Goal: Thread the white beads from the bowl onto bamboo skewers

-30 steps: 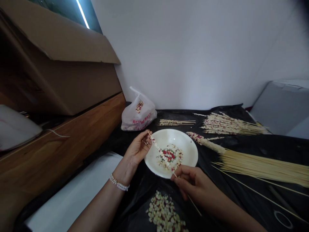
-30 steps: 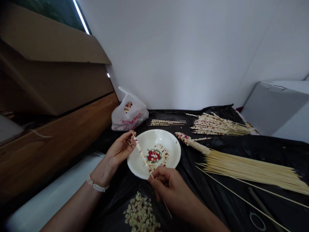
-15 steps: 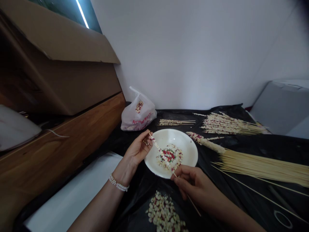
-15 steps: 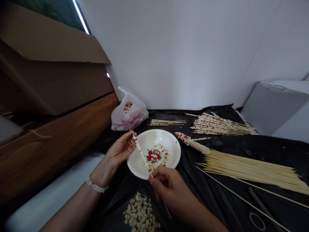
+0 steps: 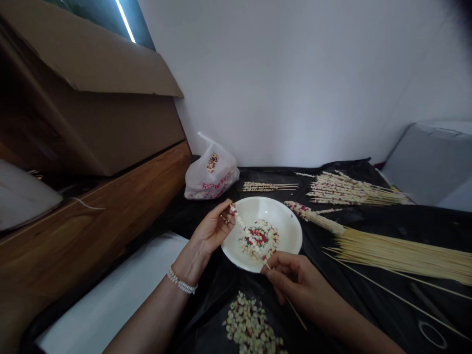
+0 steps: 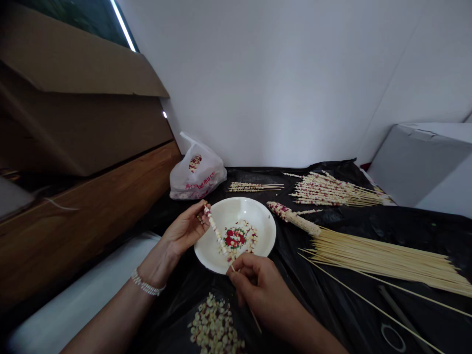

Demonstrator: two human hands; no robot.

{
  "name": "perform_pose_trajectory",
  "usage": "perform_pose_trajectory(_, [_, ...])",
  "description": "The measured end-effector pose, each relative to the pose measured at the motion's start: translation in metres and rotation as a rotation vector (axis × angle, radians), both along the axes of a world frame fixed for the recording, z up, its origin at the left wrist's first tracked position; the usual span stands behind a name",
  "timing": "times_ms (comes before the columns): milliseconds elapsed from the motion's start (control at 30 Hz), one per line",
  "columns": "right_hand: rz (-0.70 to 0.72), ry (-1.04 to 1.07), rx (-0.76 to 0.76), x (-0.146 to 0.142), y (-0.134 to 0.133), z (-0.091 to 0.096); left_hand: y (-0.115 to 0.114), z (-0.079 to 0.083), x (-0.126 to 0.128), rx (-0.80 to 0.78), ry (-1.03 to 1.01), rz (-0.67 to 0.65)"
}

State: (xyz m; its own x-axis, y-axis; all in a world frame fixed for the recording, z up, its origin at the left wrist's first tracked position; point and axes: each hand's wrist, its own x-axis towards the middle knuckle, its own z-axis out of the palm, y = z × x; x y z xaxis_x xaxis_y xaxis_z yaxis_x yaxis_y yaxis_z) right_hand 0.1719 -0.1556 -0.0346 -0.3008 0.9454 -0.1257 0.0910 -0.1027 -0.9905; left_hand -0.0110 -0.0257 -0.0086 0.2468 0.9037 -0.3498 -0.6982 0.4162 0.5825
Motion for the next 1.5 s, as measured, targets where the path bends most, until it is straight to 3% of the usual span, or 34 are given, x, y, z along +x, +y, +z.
perform_pose_trajectory(533, [-0.034,-0.008,0.032,0.002,0.002,0.005,-0.005,-0.004,0.007,-0.011,-0.048,-0.009])
perform_pose_trajectory(833, [-0.044,0.013,0.054,0.003,0.002,0.005,-0.006,-0.006,0.005,0.058,0.051,-0.063])
perform_pose_trajectory(1200, [-0.02,-0.004,0.05,0.003,0.001,0.006,-0.003,-0.006,0.003,0.007,0.015,0.081])
perform_pose_trajectory(1367, [0.031,-0.008,0.021,0.002,0.0,0.008,-0.001,-0.002,-0.004,0.065,-0.068,0.052])
perform_pose_trajectory(1500, [0.051,-0.002,0.019,0.002,0.0,0.009,0.001,0.0,-0.007,0.075,-0.037,0.154])
